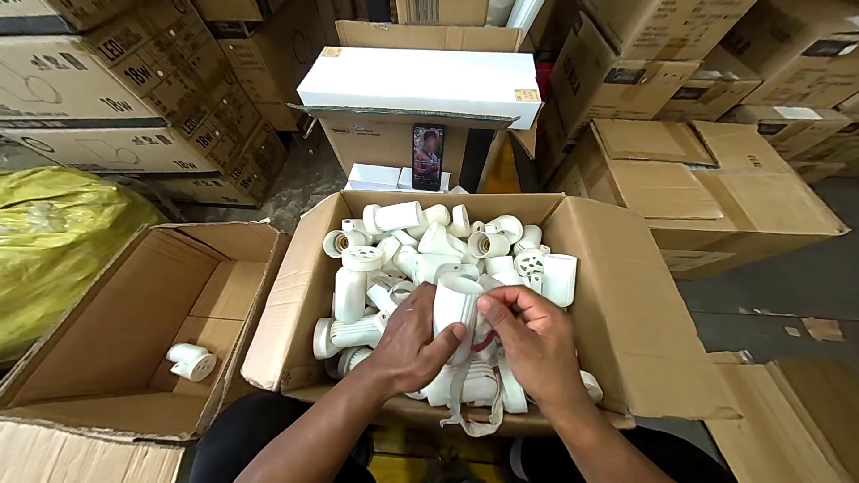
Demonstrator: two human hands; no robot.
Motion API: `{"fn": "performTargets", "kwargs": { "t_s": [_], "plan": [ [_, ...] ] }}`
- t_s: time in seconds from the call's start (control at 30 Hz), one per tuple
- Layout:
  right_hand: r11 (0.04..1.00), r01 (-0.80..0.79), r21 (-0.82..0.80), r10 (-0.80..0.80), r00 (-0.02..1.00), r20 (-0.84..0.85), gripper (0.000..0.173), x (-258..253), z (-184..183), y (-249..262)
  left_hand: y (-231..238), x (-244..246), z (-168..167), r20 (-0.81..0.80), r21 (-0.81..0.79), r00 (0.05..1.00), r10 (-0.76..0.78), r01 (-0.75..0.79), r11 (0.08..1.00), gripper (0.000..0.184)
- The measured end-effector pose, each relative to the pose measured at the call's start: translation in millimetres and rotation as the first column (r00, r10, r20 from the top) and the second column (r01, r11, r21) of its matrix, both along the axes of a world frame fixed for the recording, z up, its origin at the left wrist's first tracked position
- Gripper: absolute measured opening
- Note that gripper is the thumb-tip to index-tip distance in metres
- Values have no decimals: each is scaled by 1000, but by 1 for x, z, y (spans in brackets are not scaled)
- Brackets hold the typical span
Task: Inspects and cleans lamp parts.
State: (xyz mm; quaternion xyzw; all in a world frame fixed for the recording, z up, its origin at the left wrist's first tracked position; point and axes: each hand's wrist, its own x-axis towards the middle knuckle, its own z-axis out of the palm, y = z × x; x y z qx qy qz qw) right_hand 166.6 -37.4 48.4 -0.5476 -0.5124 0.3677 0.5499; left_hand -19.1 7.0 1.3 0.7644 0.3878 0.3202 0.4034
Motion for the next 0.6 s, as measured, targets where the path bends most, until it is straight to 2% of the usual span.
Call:
{"fn": "performTargets", "kwargs": {
  "t_s": [0.07, 0.17, 0.33, 0.43, 0.5, 0.6],
  "plan": [
    [1000, 19, -19, -20, 999, -31, 11, 1, 1, 0, -2, 3, -2, 19, -38, 1000, -16, 17, 999, 81],
    [997, -52, -63, 50, 998, -33, 11, -5, 0, -5, 5, -1, 3, 62, -90, 998, 6, -1, 996, 83],
    [998, -29, -52, 25, 998, -62, 11, 1, 6, 1, 4, -2, 5, 13, -37, 999, -39, 39, 999, 80],
    [990, -74, -123, 68, 996, -56, 14, -4, 0, -5, 8, -3, 5, 1, -66, 1000, 0, 0, 998, 82],
    [986, -91, -137, 83, 995, -58, 14, -7, -3, -6, 14, -11, 8, -59, -31, 998, -19, 17, 999, 84],
    [998, 37, -51, -38, 999, -18, 14, 7, 4, 10, 11, -8, 6, -58, -66, 991, -121, 117, 991, 80]
  ]
}}
